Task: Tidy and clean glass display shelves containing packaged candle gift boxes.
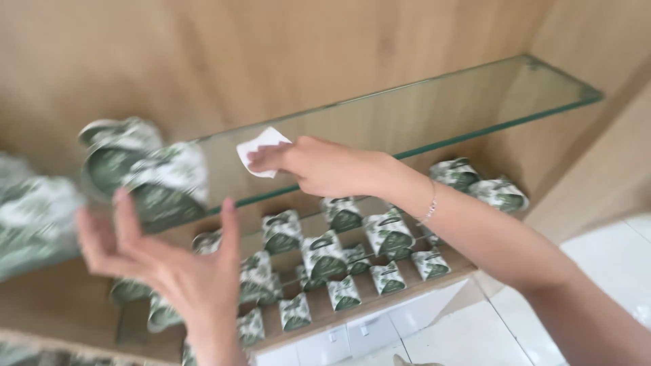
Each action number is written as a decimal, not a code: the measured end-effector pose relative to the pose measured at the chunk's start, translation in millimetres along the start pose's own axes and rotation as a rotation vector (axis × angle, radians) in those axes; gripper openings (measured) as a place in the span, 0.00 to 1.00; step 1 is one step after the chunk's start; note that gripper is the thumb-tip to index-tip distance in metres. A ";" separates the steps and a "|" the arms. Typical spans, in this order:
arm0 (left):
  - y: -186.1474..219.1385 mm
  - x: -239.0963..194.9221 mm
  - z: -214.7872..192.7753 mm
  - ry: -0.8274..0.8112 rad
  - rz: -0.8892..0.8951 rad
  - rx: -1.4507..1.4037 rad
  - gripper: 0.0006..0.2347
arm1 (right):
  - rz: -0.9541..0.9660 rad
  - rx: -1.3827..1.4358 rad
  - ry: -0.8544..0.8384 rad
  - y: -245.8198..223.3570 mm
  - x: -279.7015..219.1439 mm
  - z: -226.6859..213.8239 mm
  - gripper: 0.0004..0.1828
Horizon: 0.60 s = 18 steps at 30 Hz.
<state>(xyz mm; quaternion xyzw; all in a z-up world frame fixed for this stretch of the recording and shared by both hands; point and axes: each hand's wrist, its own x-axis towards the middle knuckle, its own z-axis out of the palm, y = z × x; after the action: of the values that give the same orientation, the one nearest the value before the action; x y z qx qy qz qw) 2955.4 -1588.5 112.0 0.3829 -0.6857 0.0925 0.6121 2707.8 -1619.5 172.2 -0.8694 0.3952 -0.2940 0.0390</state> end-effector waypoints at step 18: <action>-0.1 3.1 17.3 -0.086 -0.028 0.224 0.43 | 0.881 -0.730 0.094 131.8 -259.7 -169.3 0.26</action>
<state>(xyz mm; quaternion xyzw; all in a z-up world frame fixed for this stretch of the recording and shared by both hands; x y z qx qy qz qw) 2942.2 -1600.2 110.7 0.4620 -0.6912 0.1435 0.5369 2394.8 -1497.4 147.4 -0.5658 0.7973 -0.1329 -0.1628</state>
